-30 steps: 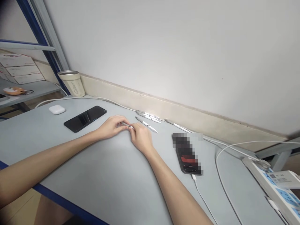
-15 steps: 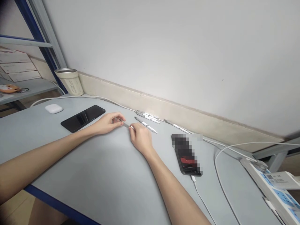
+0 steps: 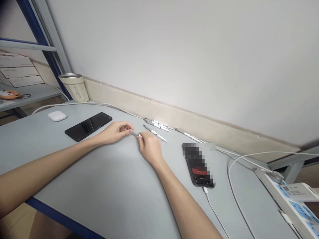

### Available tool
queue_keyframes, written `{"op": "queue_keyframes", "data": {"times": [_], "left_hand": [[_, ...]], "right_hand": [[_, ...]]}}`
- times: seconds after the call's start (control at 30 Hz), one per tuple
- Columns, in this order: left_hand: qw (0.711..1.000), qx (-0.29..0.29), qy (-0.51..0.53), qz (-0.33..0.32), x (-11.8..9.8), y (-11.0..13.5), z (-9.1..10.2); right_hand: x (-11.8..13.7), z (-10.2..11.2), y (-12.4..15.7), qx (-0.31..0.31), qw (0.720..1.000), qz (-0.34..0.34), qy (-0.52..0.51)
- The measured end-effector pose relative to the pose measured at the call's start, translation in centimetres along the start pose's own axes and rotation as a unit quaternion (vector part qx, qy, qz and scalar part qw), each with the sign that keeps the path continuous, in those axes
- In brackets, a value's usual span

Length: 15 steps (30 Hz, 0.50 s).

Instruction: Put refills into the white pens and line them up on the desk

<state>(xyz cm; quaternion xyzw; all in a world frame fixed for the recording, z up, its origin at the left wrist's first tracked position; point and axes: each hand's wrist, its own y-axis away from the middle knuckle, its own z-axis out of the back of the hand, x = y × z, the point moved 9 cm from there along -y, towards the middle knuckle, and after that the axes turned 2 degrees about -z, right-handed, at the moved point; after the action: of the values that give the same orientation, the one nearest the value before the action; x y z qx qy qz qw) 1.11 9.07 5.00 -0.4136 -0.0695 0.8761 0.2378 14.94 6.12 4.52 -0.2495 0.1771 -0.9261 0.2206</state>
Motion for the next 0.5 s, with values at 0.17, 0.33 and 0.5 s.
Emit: {"op": "queue_keyframes", "data": {"times": [0.17,0.33,0.5], "left_hand": [[1.0,-0.003,-0.001,0.004,0.4,-0.1,0.2],[1.0,-0.013,0.003,-0.005,0.2,-0.1,0.4],[0.998,0.007,0.015,0.054,1.4,0.0,0.1]], "right_hand": [[0.0,0.1,0.0,-0.009,1.0,0.001,-0.007],[0.0,0.0,0.0,-0.012,1.0,0.011,-0.006],[0.0,-0.1,0.0,-0.007,1.0,0.009,0.003]]}}
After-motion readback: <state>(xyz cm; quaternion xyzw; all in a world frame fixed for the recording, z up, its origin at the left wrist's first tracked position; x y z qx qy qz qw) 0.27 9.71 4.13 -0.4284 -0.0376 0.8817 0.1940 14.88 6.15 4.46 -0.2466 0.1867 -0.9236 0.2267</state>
